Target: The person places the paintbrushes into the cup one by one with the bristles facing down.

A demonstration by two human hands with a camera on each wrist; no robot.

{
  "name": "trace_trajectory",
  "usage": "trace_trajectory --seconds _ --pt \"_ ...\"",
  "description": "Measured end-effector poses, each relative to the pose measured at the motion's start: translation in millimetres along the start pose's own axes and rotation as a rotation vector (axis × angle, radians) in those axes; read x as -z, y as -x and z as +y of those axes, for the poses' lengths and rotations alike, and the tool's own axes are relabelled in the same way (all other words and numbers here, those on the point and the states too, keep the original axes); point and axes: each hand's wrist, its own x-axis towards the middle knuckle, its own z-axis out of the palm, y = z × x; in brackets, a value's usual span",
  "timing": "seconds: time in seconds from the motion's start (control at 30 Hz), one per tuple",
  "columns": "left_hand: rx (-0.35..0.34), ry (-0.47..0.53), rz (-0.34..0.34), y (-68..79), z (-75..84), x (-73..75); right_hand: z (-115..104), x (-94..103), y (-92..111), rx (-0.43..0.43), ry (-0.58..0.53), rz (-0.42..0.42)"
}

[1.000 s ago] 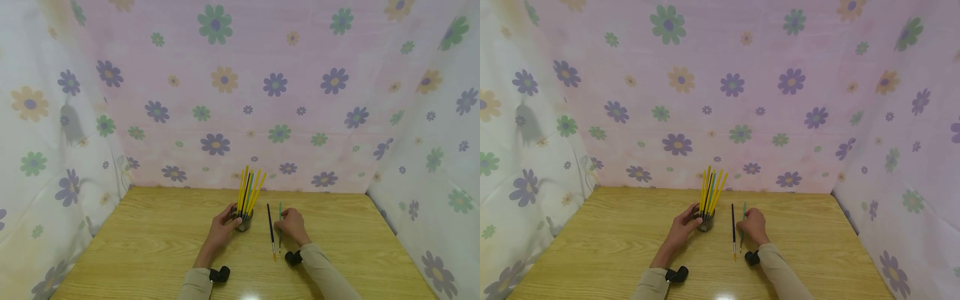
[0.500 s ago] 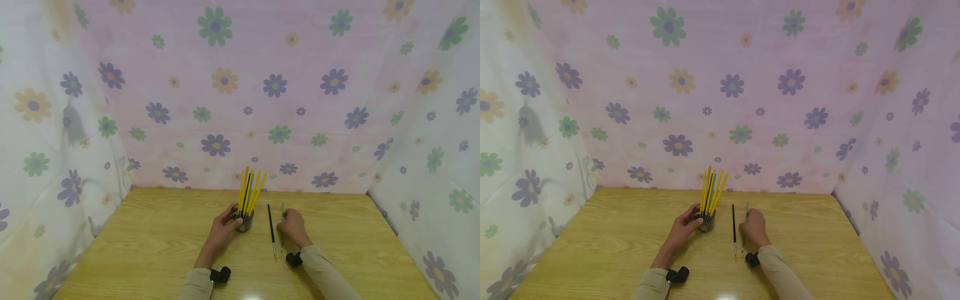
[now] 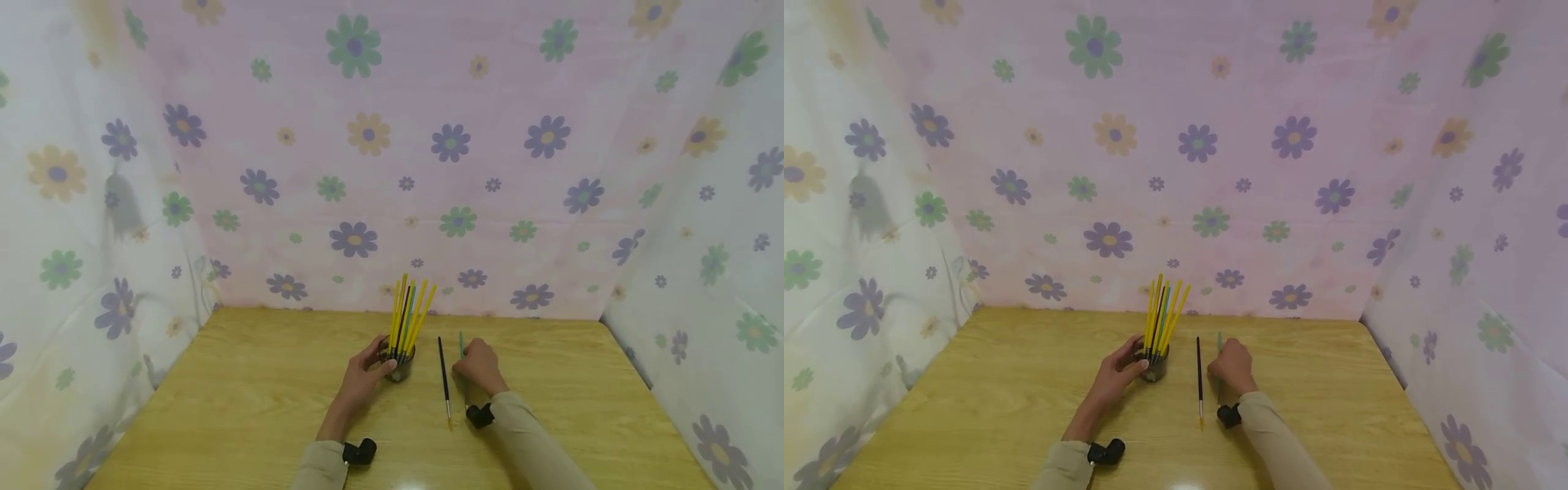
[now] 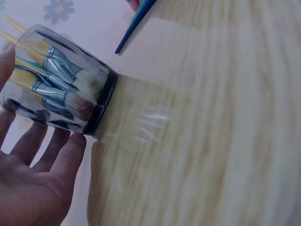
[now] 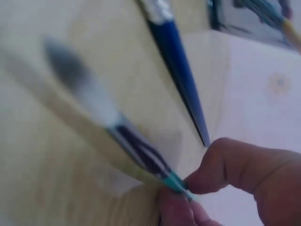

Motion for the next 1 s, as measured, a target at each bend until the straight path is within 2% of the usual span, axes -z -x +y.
trace_trajectory --seconds 0.27,0.37,0.5,0.77,1.0 --pt "-0.015 -0.002 -0.001 0.7 -1.5 -1.4 19.1 15.7 -2.3 -0.116 -0.334 -0.107" --pt "0.005 0.002 0.008 1.1 -1.8 -1.1 24.9 17.0 -1.2 -0.173 -0.435 -0.105" --pt "0.004 -0.007 0.014 2.0 -1.4 -0.2 27.0 17.0 4.0 -0.198 -0.541 -0.071" --pt "0.000 0.000 0.013 3.1 -0.2 -0.4 18.0 12.8 13.2 -0.163 -0.815 -0.034" --pt "-0.015 0.006 0.015 3.0 -2.6 -1.0 -4.2 9.5 17.0 -0.033 -1.032 0.056"
